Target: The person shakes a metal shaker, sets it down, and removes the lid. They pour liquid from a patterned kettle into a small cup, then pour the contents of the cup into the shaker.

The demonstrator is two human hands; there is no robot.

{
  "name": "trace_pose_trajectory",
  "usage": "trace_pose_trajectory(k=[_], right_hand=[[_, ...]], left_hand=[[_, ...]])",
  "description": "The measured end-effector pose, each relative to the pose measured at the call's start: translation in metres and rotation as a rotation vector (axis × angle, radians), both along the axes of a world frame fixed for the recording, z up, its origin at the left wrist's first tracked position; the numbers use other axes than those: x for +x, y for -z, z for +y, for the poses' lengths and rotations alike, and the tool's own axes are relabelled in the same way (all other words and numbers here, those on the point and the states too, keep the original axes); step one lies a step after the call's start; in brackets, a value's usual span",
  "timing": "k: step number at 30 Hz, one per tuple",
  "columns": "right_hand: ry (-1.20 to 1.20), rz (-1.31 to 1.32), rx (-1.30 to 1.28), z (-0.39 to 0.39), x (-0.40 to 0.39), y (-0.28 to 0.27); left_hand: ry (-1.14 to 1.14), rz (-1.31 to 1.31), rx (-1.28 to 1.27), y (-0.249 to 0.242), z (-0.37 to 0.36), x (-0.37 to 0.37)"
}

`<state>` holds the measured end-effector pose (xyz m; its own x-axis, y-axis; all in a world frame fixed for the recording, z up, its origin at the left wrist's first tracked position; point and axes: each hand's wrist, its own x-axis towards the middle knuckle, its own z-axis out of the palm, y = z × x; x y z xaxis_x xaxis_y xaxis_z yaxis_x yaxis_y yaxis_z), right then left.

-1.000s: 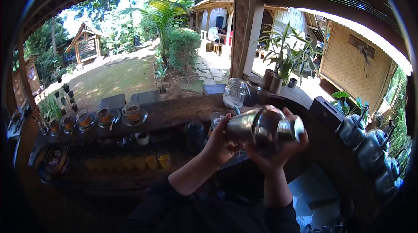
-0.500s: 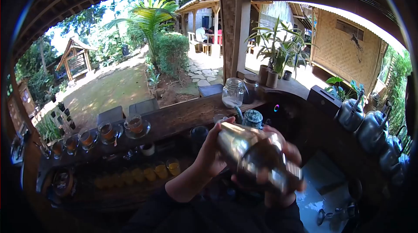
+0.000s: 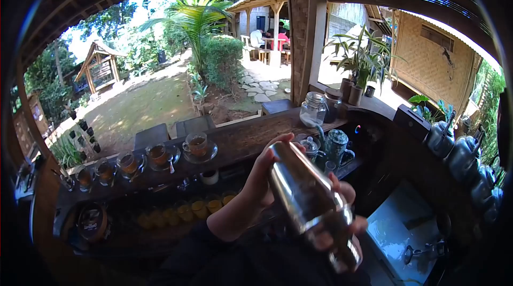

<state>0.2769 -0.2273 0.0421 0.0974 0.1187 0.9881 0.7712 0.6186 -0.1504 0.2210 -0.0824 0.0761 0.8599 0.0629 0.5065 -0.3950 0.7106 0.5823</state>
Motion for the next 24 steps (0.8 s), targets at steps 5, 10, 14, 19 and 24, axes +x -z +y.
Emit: trace_pose_trajectory(k=[5, 10, 14, 19, 24], right_hand=[[0.270, 0.470, -0.081, 0.042, 0.003, -0.005], [-0.145, -0.062, 0.157, 0.042, -0.061, 0.003], [0.098, -0.075, 0.073, 0.060, -0.022, -0.004], [0.054, 0.393, -0.286, 0.070, -0.001, -0.009], [-0.059, 0.119, -0.077, 0.049, -0.011, -0.016]], left_hand=[[-0.094, 0.767, -0.241, 0.033, 0.026, -0.006], [-0.009, 0.170, -0.052, 0.008, 0.039, -0.046], [-0.057, 0.409, -0.175, 0.017, 0.047, -0.041], [-0.096, 0.613, -0.483, 0.067, 0.043, -0.028], [-0.184, 0.197, -0.219, 0.001, 0.018, -0.044]])
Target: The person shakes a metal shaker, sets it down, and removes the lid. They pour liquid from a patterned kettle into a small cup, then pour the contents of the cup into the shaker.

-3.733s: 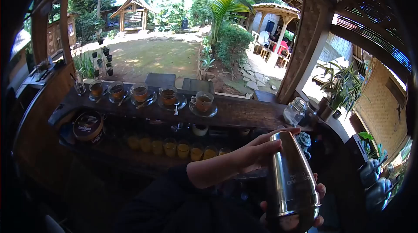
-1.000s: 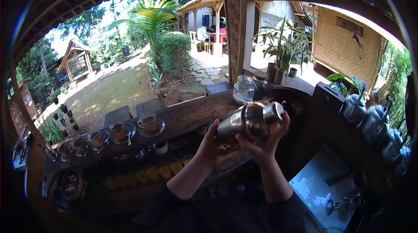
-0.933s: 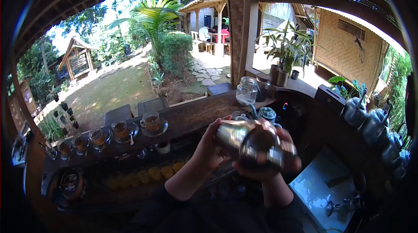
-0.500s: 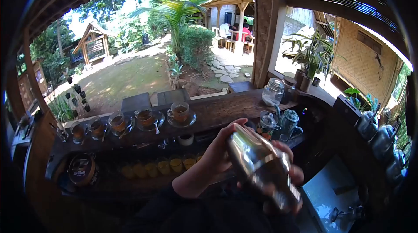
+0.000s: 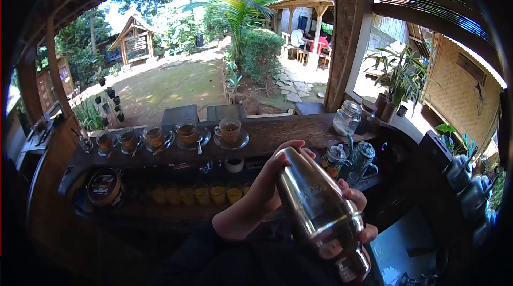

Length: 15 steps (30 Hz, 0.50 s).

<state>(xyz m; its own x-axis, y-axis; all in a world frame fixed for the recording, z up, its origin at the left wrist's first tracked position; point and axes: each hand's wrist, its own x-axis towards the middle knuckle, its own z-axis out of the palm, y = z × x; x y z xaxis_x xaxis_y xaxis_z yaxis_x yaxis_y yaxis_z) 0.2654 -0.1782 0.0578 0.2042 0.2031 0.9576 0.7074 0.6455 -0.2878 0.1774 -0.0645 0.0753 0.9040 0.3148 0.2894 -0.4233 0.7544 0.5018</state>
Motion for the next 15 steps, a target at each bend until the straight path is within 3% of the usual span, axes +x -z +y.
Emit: trace_pose_trajectory(k=[2, 4, 5, 8, 9, 10, 13, 15], right_hand=[[-0.114, -0.003, 0.084, -0.009, 0.003, 0.002], [0.044, 0.050, 0.039, -0.013, 0.021, 0.008], [0.257, 0.103, -0.043, -0.010, 0.039, 0.014], [0.200, 0.046, 0.055, -0.032, 0.047, 0.010], [0.198, 0.044, 0.053, -0.046, 0.041, 0.009], [-0.013, -0.081, 0.066, -0.064, 0.030, 0.006], [-0.294, -0.213, 0.212, -0.072, 0.031, 0.005], [-0.077, -0.109, 0.092, -0.090, 0.051, 0.001]], left_hand=[[0.064, 0.102, -0.037, 0.010, 0.001, 0.021], [0.148, 0.211, -0.121, 0.034, 0.004, 0.047], [0.020, 0.525, -0.190, 0.049, -0.004, 0.054], [0.036, 0.505, -0.244, 0.042, -0.023, 0.067], [0.098, 0.311, -0.152, 0.028, -0.030, 0.063], [0.158, 0.123, -0.059, 0.014, -0.038, 0.057], [0.147, -0.129, 0.197, -0.002, -0.059, 0.060], [0.137, 0.043, 0.033, 0.005, -0.072, 0.080]])
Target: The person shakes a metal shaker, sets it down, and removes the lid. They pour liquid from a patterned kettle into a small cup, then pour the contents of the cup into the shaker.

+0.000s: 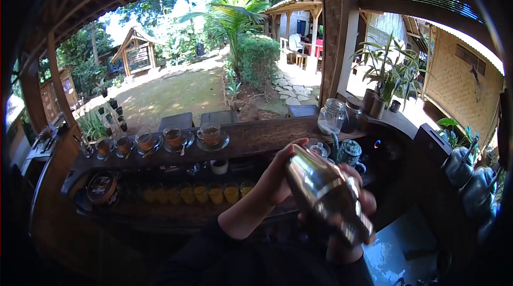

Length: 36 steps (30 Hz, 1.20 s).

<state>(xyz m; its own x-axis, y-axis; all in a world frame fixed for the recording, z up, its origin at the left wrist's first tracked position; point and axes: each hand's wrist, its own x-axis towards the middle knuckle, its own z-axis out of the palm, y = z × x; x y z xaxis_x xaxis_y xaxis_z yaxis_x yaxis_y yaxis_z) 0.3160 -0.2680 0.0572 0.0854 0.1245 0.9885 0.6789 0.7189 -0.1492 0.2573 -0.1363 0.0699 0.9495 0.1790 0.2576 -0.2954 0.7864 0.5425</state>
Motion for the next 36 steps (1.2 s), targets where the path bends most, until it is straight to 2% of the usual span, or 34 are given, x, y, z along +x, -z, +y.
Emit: trace_pose_trajectory(k=[1, 2, 3, 4, 5, 6, 7, 8, 9, 10, 12, 14, 15, 16, 17, 18, 19, 21, 22, 24, 25, 26, 27, 28, 29, 30, 32, 33, 34, 36], right_hand=[[0.105, 0.047, -0.066, -0.009, 0.010, -0.002], [0.415, 0.023, -0.109, -0.005, 0.037, 0.007], [0.283, 0.223, -0.231, -0.007, 0.044, 0.005], [0.149, 0.417, -0.348, -0.009, 0.050, 0.003], [0.161, 0.308, -0.336, -0.017, 0.051, 0.006], [0.262, 0.008, -0.149, -0.021, 0.048, 0.000], [-0.078, 0.021, -0.162, -0.031, 0.032, -0.011], [-0.234, -0.036, -0.115, -0.035, 0.034, -0.002], [-0.395, -0.098, -0.081, -0.039, 0.033, 0.005], [-0.466, -0.113, -0.008, -0.038, 0.031, 0.008], [-0.334, -0.090, 0.088, -0.023, 0.034, 0.007], [0.031, 0.070, -0.039, -0.017, 0.055, 0.011], [0.210, 0.178, -0.158, -0.015, 0.066, 0.013], [0.176, 0.449, -0.276, -0.008, 0.072, 0.015], [0.174, 0.383, -0.270, -0.012, 0.079, 0.019], [0.105, 0.183, -0.077, -0.012, 0.068, 0.009], [-0.018, 0.105, -0.118, -0.025, 0.058, 0.001], [-0.145, 0.046, -0.174, -0.038, 0.038, 0.004], [-0.313, 0.023, -0.022, -0.034, 0.025, 0.007], [-0.273, 0.003, 0.047, -0.015, 0.017, -0.008], [-0.252, -0.006, 0.081, -0.006, 0.014, -0.016], [0.034, 0.082, -0.108, -0.011, 0.039, 0.001], [0.071, 0.225, -0.178, 0.005, 0.049, 0.008], [0.109, 0.371, -0.250, 0.019, 0.056, 0.009], [0.075, 0.391, -0.351, 0.021, 0.056, 0.002], [0.085, 0.386, -0.335, 0.022, 0.049, -0.003], [-0.034, 0.040, -0.162, 0.019, 0.023, -0.001], [-0.093, -0.100, -0.094, 0.015, 0.010, 0.002], [-0.164, -0.114, -0.040, 0.020, 0.001, 0.003], [-0.306, -0.152, 0.065, 0.029, -0.019, 0.003]], left_hand=[[0.054, 0.085, -0.067, 0.018, 0.000, 0.016], [0.156, 0.184, -0.081, 0.058, 0.012, 0.034], [0.321, 0.096, -0.239, 0.093, 0.015, 0.043], [0.486, 0.003, -0.392, 0.098, 0.009, 0.044], [0.485, -0.012, -0.381, 0.095, 0.007, 0.052], [0.263, 0.011, -0.262, 0.069, -0.008, 0.046], [0.035, 0.048, -0.160, 0.045, -0.026, 0.034], [-0.062, 0.025, -0.167, 0.016, -0.040, 0.017], [-0.067, -0.103, -0.110, 0.014, -0.042, 0.012], [-0.073, -0.230, -0.046, 0.014, -0.043, 0.010], [-0.186, -0.094, -0.024, 0.017, -0.043, 0.019], [-0.082, 0.125, -0.143, 0.054, -0.023, 0.052], [-0.147, 0.491, -0.186, 0.060, -0.023, 0.054], [-0.136, 0.501, -0.256, 0.065, -0.027, 0.057], [-0.117, 0.425, -0.221, 0.068, -0.028, 0.055], [-0.098, 0.338, -0.179, 0.053, -0.031, 0.048], [-0.098, 0.198, -0.146, 0.038, -0.030, 0.044], [-0.085, -0.064, -0.004, 0.016, -0.031, 0.029], [-0.080, -0.203, 0.101, 0.008, -0.029, 0.021], [-0.151, -0.182, 0.132, 0.006, -0.021, 0.021], [-0.133, -0.041, 0.033, 0.011, -0.017, 0.025], [-0.114, 0.098, -0.066, 0.021, -0.008, 0.034], [0.018, 0.184, -0.092, 0.059, 0.015, 0.051], [-0.143, 0.475, -0.227, 0.052, 0.005, 0.044], [-0.067, 0.375, -0.243, 0.070, 0.008, 0.042], [0.011, 0.269, -0.245, 0.082, 0.017, 0.043], [-0.056, 0.147, -0.233, 0.040, 0.017, 0.021], [-0.114, 0.089, -0.146, 0.011, 0.011, -0.005], [-0.060, -0.112, -0.019, 0.011, 0.020, -0.017], [-0.138, -0.119, 0.051, 0.002, 0.029, -0.032]])
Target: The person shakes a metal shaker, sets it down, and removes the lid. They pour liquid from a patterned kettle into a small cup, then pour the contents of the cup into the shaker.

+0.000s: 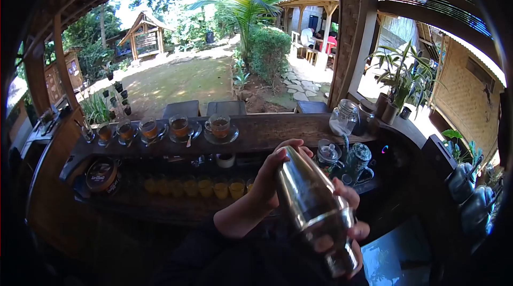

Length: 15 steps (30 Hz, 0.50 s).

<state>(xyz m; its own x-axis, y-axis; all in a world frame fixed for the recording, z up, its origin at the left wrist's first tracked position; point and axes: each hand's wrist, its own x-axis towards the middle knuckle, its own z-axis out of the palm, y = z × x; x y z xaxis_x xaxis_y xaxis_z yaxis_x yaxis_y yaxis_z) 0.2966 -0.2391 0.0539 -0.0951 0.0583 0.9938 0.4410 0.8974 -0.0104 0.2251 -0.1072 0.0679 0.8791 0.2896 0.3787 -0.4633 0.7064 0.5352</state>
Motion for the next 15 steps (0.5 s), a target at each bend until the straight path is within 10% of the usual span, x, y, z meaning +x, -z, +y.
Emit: trace_pose_trajectory(k=[3, 4, 6, 8, 11, 13, 15], right_hand=[[0.619, 0.092, -0.019, 0.037, 0.026, 0.007], [0.599, 0.418, -0.413, 0.044, 0.024, 0.011], [0.444, 0.579, -0.304, 0.054, 0.008, 0.004], [0.517, 0.160, -0.107, 0.045, -0.026, -0.008], [-0.216, 0.464, -0.196, 0.041, -0.082, 0.005], [-0.240, 0.529, -0.206, 0.050, -0.088, -0.006], [0.436, 0.373, -0.156, 0.074, -0.044, 0.005]], left_hand=[[0.196, 0.265, -0.176, 0.049, 0.040, 0.019], [-0.055, 0.630, -0.312, 0.042, 0.032, 0.009], [0.054, 0.543, -0.292, 0.055, 0.044, 0.001], [0.039, 0.383, -0.226, 0.016, 0.040, -0.023], [-0.004, 0.014, 0.089, -0.007, 0.043, -0.056], [0.047, 0.102, 0.039, -0.008, 0.053, -0.056], [0.130, 0.264, -0.118, 0.038, 0.074, -0.021]])
